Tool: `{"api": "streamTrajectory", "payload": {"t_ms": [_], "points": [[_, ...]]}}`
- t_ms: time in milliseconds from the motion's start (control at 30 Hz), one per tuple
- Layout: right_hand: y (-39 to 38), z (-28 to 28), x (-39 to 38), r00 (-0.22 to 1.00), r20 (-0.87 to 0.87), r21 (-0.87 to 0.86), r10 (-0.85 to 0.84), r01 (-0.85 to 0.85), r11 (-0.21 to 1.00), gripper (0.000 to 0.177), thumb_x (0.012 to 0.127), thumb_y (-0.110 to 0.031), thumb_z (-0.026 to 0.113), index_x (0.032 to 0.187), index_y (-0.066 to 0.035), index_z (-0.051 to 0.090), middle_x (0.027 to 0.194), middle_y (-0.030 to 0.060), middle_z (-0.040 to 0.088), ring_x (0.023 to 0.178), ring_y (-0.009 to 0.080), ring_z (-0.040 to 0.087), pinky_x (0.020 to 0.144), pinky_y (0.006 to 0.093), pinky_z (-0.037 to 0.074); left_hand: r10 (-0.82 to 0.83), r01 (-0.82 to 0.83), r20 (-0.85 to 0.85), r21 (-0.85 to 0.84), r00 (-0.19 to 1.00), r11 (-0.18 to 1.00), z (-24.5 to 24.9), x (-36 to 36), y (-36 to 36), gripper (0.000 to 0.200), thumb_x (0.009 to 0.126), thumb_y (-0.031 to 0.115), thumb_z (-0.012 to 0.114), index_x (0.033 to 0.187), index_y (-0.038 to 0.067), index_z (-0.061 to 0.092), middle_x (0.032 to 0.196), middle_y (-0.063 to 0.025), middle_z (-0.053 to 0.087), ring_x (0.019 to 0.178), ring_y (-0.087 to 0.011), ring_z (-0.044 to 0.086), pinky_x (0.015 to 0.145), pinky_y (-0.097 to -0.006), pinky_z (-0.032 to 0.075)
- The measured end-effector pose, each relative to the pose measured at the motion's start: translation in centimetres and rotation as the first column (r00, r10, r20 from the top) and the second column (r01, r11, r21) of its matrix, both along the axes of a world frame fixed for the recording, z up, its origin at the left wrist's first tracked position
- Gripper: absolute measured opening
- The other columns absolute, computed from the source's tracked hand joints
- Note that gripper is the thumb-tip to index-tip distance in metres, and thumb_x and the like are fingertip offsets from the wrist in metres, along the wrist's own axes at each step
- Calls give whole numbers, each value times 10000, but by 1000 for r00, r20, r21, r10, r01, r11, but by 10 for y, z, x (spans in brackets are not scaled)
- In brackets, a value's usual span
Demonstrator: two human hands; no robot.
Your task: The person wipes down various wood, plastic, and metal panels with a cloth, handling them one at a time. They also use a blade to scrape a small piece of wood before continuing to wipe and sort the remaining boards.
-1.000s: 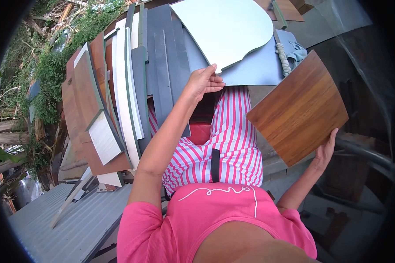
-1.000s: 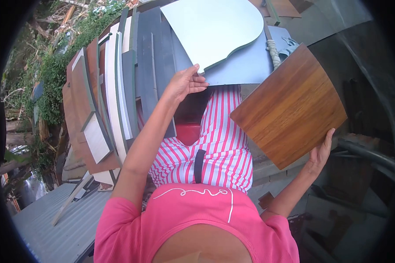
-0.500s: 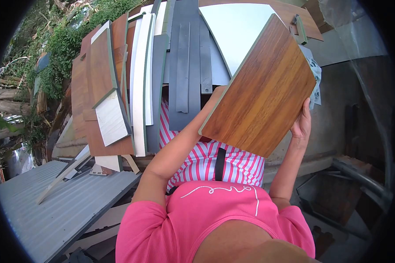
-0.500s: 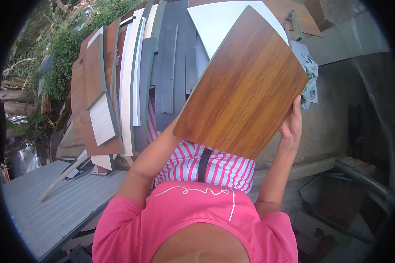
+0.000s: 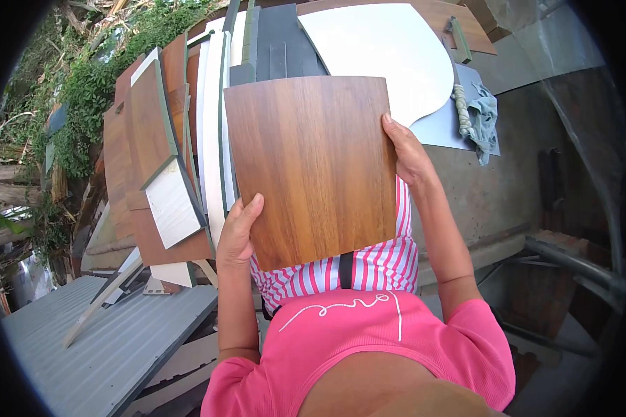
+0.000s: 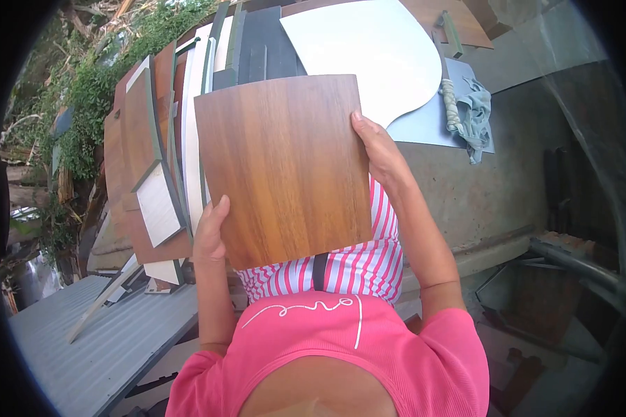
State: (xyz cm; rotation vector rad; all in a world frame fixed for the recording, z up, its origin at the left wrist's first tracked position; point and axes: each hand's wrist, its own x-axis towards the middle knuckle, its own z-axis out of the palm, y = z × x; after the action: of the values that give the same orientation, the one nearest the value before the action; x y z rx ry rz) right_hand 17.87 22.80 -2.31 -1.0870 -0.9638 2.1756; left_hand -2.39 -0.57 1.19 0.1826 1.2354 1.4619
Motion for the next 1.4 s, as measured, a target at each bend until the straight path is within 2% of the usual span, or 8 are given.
{"api": "streamTrajectory", "payload": {"t_ms": [67, 200, 300, 733, 933, 1033, 1267, 1400], "points": [[23, 7, -17, 894, 410, 375, 181, -346, 860, 535, 910, -454, 481, 1246, -37, 483, 1170, 140, 552, 1092, 228, 521, 904, 342, 420, 95, -95, 1, 19, 995, 995, -2, -3, -12, 539, 839, 253, 646, 1251, -18, 429, 1179, -100, 550, 1071, -169, 534, 934, -300, 401], [87, -13, -74, 718, 457, 871, -524, -480, 102, 560, 879, -487, 494, 1309, -131, 447, 1300, 186, 455, 1212, 344, 419, 978, 465, 355, 100, -100, -46, 11, 994, 995, -9, -1, -28, 434, 872, 228, 598, 1216, -7, 476, 1155, -83, 568, 1052, -146, 538, 913, -286, 405], [107, -45, -115, 577, 613, 723, -539, -685, 88, 622, 824, -503, 535, 1321, -143, 438, 1370, 218, 349, 1283, 421, 280, 989, 618, 227, 112, -112, -41, -21, 993, 993, -27, 4, -35, 397, 877, 225, 588, 1195, 2, 503, 1122, -71, 587, 1039, -138, 543, 906, -290, 408], [127, -77, -143, 418, 680, 654, -602, -718, 238, 541, 781, -370, 527, 1283, -174, 481, 1382, 190, 321, 1279, 471, 213, 959, 698, 124, 168, -166, 17, -80, 986, 983, -31, 5, -53, 429, 853, 248, 611, 1185, -2, 506, 1116, -92, 588, 1023, -158, 552, 903, -302, 411], [137, -51, -100, 726, 501, 863, -471, -379, 333, 519, 858, -438, 524, 1279, -139, 479, 1327, 212, 403, 1263, 370, 335, 1023, 573, 217, 183, -184, -16, -82, 983, 979, -27, 7, -42, 478, 858, 237, 593, 1234, -23, 454, 1157, -112, 565, 1051, -189, 543, 931, -319, 400], [137, -35, -29, 543, 417, 894, -729, -389, 222, 493, 848, -359, 568, 1270, -118, 482, 1310, 216, 417, 1233, 366, 370, 981, 523, 265, 241, -239, 46, -48, 969, 970, -26, 6, -33, 496, 857, 242, 586, 1238, -38, 434, 1167, -133, 552, 1059, -213, 541, 934, -334, 404], [131, -49, 117, -80, 604, 709, -793, -399, 581, 525, 842, -316, 560, 1322, -166, 411, 1383, 191, 319, 1271, 404, 281, 1012, 562, 201, 268, -270, -40, -59, 963, 961, -15, 9, 27, 485, 860, 256, 587, 1218, -38, 444, 1138, -134, 557, 1051, -221, 543, 926, -346, 414], [133, -67, 154, -52, 677, 666, -734, -382, 641, 494, 835, -325, 557, 1291, -165, 455, 1370, 170, 354, 1246, 407, 334, 998, 515, 278, 229, -229, -38, 22, 973, 973, -17, 11, 56, 468, 868, 243, 577, 1215, -43, 446, 1139, -138, 552, 1041, -224, 546, 910, -347, 426]]}}
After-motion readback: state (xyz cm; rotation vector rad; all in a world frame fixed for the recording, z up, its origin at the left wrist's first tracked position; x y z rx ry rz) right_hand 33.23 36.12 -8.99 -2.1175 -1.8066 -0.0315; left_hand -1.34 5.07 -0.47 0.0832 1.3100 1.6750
